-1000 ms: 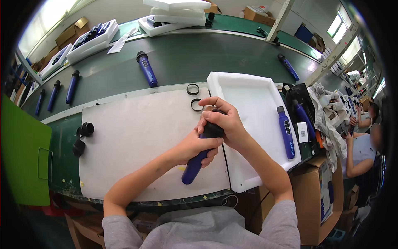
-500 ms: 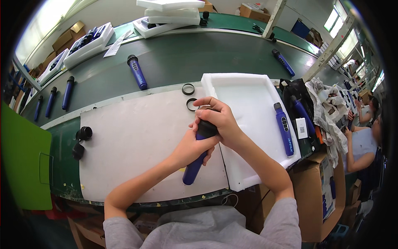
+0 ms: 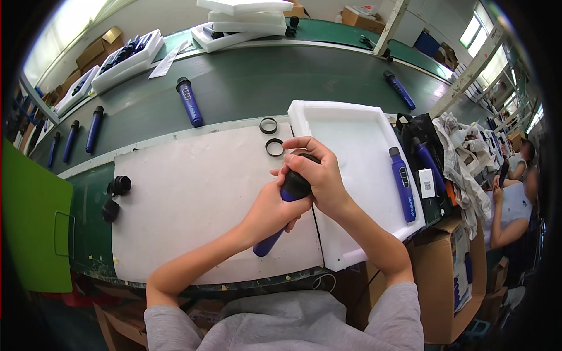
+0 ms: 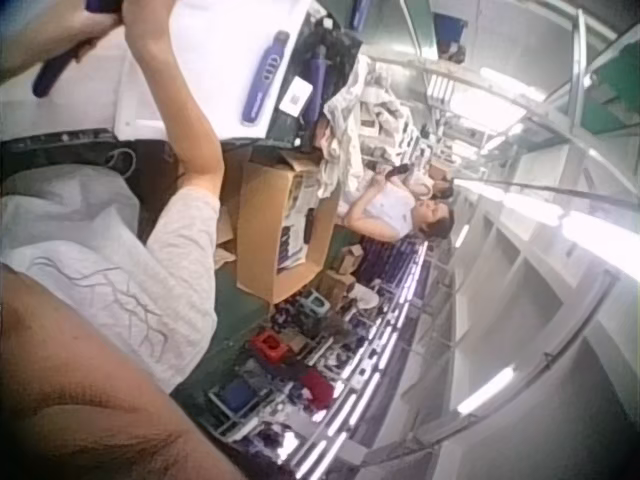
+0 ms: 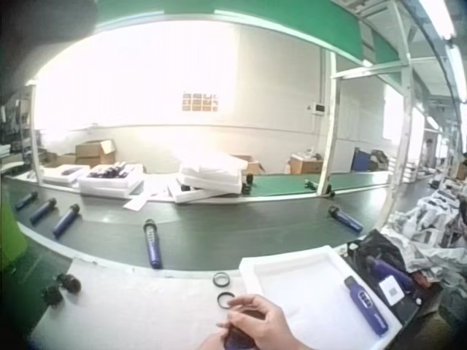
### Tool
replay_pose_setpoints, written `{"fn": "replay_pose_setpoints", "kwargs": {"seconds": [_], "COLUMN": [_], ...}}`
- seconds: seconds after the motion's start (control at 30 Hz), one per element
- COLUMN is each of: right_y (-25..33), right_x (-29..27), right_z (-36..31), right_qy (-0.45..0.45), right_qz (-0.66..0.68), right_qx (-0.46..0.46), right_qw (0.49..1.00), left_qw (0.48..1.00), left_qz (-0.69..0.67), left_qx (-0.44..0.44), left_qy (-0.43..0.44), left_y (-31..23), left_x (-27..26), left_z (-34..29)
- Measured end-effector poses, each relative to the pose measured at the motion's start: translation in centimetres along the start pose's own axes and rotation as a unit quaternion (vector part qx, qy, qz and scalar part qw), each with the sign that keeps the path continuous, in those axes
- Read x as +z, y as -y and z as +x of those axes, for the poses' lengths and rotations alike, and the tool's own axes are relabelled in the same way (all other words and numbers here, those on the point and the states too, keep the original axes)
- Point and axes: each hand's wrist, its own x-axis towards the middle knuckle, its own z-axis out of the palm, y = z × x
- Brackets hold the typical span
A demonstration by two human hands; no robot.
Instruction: The person assembles blue microphones by screwing black mesh heads onto the cylindrical bodies. They handle the components one at a time, picking up a body and a head, aligning them, and tightening the connection. The finished microphones are placed on the green conveyor belt.
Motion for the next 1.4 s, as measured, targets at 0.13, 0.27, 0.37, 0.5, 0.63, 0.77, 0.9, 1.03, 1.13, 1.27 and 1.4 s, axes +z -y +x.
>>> {"fn": "replay_pose_setpoints", "kwargs": {"seconds": [0.13,0.27,0.37,0.5,0.63,0.77,0.9,1.03,1.13,1.27,1.4], "right_y": [0.0,-0.8,-1.7,-2.8,-2.7,-3.5,-4.0,-4.6,-3.1,-2.5,-1.4], "right_x": [-0.2,-0.5,0.0,1.0,1.9,2.0,2.0,1.6,1.0,1.2,2.2], "right_z": [0.3,0.7,0.6,-0.1,-0.8,-0.4,0.0,0.7,1.2,3.9,11.2], "right_qy": [0.018,0.004,0.000,0.049,0.071,0.105,0.093,0.098,0.101,0.021,-0.036], "right_qz": [-0.006,0.019,-0.055,-0.261,-0.390,-0.418,-0.442,-0.330,-0.243,-0.347,-0.574], "right_qx": [0.027,-0.018,-0.083,-0.121,-0.071,0.007,0.036,0.019,0.074,0.003,-0.099], "right_qw": [0.999,1.000,0.995,0.956,0.915,0.902,0.892,0.939,0.962,0.937,0.812], "left_qw": [0.999,0.990,0.969,0.934,0.896,0.920,0.949,0.964,0.870,0.763,0.742], "left_qz": [-0.033,-0.139,-0.245,-0.325,-0.389,-0.337,-0.274,-0.102,0.269,0.447,0.503], "left_qx": [-0.006,-0.014,-0.011,0.049,0.113,0.125,0.129,0.147,0.277,0.330,0.314], "left_qy": [0.023,0.017,-0.028,-0.138,-0.183,-0.155,-0.092,-0.198,-0.306,-0.331,-0.312], "left_y": [1.1,1.6,1.4,2.6,2.1,2.0,2.6,4.7,7.0,8.5,8.9], "left_x": [-0.2,-0.8,-2.4,-5.1,-8.2,-9.1,-8.7,-9.2,-10.1,-9.1,-9.4], "left_z": [0.5,1.4,2.0,3.6,4.6,4.8,5.2,5.6,6.4,6.9,6.4]}}
